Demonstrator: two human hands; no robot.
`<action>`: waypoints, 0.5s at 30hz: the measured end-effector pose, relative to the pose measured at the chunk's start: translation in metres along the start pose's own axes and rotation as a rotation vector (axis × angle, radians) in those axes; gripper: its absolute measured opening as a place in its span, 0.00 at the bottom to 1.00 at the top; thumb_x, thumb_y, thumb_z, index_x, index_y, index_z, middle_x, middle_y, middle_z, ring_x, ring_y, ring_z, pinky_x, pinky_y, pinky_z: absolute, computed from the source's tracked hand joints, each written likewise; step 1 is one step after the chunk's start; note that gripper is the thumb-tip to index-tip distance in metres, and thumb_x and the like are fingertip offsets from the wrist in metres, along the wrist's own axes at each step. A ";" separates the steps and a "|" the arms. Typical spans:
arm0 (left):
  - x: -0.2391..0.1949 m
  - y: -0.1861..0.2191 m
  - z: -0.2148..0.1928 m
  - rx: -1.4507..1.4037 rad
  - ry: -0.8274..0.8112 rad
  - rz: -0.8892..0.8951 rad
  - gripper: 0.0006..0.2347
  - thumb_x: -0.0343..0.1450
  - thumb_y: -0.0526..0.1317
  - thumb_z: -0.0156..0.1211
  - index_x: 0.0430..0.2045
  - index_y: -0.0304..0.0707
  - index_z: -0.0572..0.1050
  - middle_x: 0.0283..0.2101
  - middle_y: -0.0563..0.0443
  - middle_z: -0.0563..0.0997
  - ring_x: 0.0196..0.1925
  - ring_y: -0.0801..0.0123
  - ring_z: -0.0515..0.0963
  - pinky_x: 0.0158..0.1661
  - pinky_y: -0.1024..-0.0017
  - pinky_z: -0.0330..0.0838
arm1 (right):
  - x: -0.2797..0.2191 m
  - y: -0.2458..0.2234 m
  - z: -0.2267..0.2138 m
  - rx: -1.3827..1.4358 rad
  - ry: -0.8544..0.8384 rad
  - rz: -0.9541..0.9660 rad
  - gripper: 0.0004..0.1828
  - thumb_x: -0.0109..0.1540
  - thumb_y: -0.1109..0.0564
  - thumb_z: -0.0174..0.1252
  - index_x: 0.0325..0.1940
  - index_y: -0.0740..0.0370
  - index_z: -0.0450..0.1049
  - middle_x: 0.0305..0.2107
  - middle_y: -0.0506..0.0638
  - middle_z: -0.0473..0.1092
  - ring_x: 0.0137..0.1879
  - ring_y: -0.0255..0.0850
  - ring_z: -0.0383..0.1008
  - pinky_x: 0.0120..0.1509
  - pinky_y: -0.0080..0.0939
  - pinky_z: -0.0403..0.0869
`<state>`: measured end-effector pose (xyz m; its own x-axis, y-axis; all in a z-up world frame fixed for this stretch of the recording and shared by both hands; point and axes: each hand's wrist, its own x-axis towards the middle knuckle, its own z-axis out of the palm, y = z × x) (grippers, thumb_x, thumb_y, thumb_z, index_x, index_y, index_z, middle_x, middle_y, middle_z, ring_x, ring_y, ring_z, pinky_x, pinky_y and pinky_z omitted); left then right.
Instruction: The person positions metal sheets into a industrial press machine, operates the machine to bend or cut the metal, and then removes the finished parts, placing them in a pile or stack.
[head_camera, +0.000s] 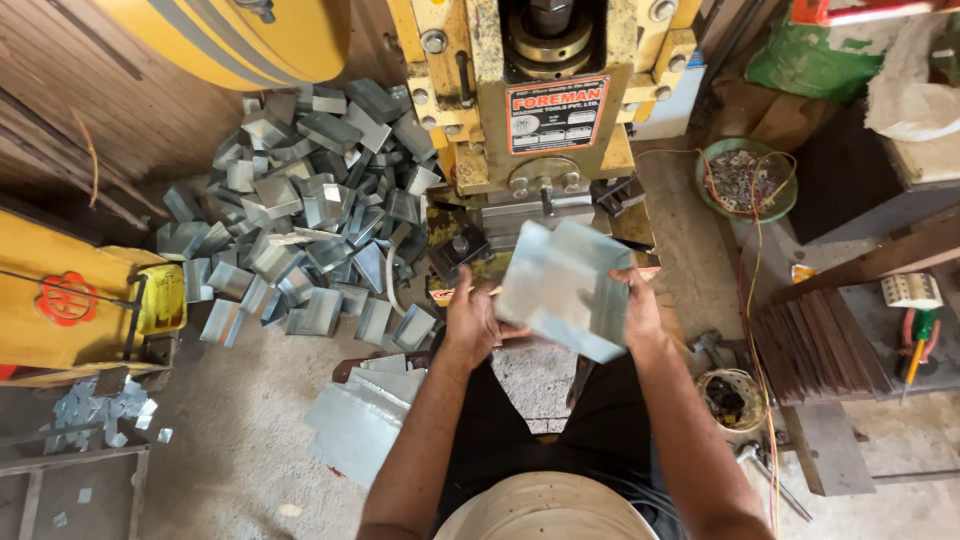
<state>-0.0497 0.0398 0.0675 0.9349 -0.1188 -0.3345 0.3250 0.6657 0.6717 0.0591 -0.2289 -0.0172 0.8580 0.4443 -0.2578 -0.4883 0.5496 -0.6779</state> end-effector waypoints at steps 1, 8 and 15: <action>-0.001 -0.002 -0.004 -0.181 -0.025 0.099 0.41 0.77 0.69 0.31 0.64 0.22 0.64 0.43 0.33 0.78 0.43 0.53 0.83 0.47 0.51 0.84 | 0.000 0.002 0.014 -0.002 0.085 -0.059 0.35 0.63 0.43 0.59 0.70 0.54 0.58 0.59 0.53 0.67 0.61 0.50 0.73 0.63 0.60 0.75; 0.025 -0.057 -0.020 0.488 0.287 0.197 0.45 0.67 0.42 0.63 0.73 0.37 0.35 0.67 0.38 0.63 0.53 0.54 0.82 0.47 0.61 0.83 | -0.031 0.011 0.093 -0.359 0.096 -0.244 0.52 0.58 0.63 0.61 0.77 0.42 0.37 0.64 0.58 0.62 0.55 0.48 0.76 0.47 0.47 0.80; 0.077 -0.070 -0.062 0.592 0.471 0.514 0.26 0.74 0.38 0.63 0.65 0.30 0.58 0.43 0.43 0.86 0.40 0.67 0.86 0.37 0.71 0.81 | 0.012 0.007 0.067 -0.457 0.070 -0.343 0.45 0.64 0.67 0.58 0.80 0.51 0.44 0.58 0.55 0.68 0.51 0.40 0.79 0.45 0.40 0.84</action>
<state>-0.0095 0.0296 -0.0461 0.8718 0.4875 -0.0479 0.0263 0.0511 0.9984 0.0551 -0.1725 0.0214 0.9711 0.2385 -0.0050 -0.0750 0.2851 -0.9556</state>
